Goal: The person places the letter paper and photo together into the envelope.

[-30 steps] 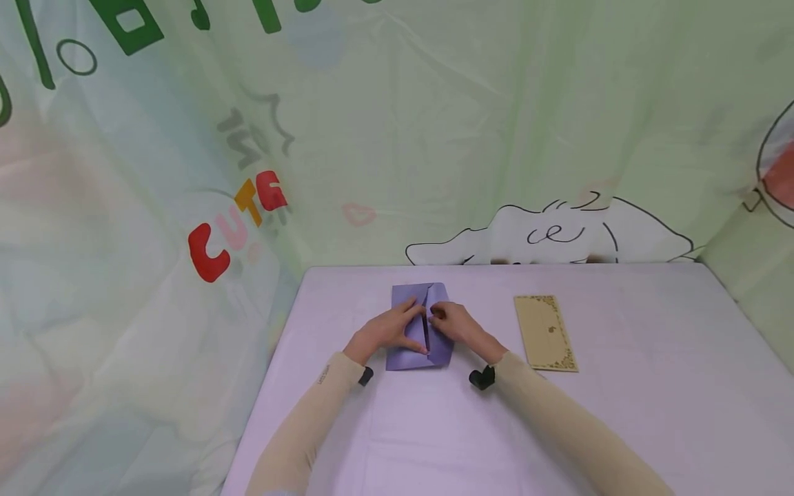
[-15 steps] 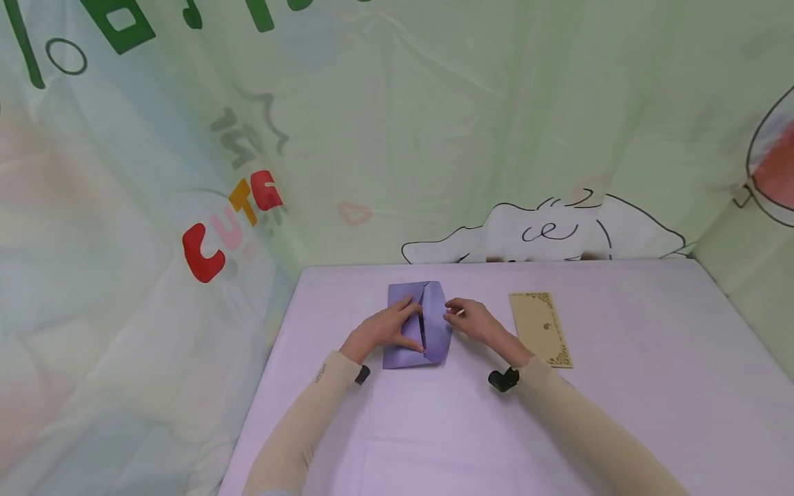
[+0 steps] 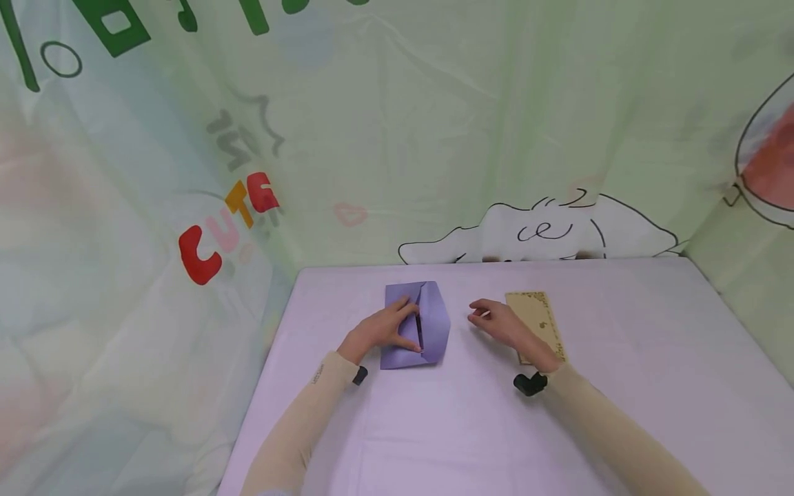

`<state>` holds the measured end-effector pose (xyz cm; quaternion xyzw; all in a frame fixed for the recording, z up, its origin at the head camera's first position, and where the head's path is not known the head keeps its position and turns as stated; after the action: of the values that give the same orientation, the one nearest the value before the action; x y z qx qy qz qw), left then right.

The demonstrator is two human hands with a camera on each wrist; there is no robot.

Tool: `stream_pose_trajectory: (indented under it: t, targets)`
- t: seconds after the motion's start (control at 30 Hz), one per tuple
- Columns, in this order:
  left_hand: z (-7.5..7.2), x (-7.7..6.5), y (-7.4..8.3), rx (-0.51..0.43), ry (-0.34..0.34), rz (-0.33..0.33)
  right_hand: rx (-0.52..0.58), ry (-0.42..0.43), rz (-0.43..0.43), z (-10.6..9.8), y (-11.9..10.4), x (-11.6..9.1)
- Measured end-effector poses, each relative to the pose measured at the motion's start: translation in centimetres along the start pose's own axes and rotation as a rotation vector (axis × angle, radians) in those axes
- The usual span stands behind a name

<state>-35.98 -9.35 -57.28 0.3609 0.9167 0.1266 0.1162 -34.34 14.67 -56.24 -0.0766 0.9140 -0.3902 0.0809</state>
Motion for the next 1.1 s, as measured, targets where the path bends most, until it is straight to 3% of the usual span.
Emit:
stream_pose_trajectory:
  t: [0.47,0.73,1.0,1.1]
  targets:
    - [0.4,0.1,-0.4,-0.004,0.013,0.001,-0.024,0.073,0.149,-4.2,4.0,-2.6]
    - [0.5,0.1,-0.4,-0.012,0.005,-0.010,-0.136,0.201,0.194,-7.0,6.3,-4.8]
    - [0.4,0.0,-0.3,-0.030,0.009,-0.004,-0.246,0.186,0.306,-5.8,7.4,-6.2]
    - [0.5,0.1,-0.3,-0.035,0.010,0.000,-0.293,0.194,0.311,-5.2,7.4,-6.4]
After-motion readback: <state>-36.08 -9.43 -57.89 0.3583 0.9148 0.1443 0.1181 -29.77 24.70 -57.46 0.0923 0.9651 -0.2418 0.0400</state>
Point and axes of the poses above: each hand's wrist, its own x-axis towards the middle knuckle, its own z-axis out of the palm, y = z × x, the point moved 7 cm from there along x, towards the middle knuckle, and after that the axes turned 5 degrees about z, right-handed, at the moved point
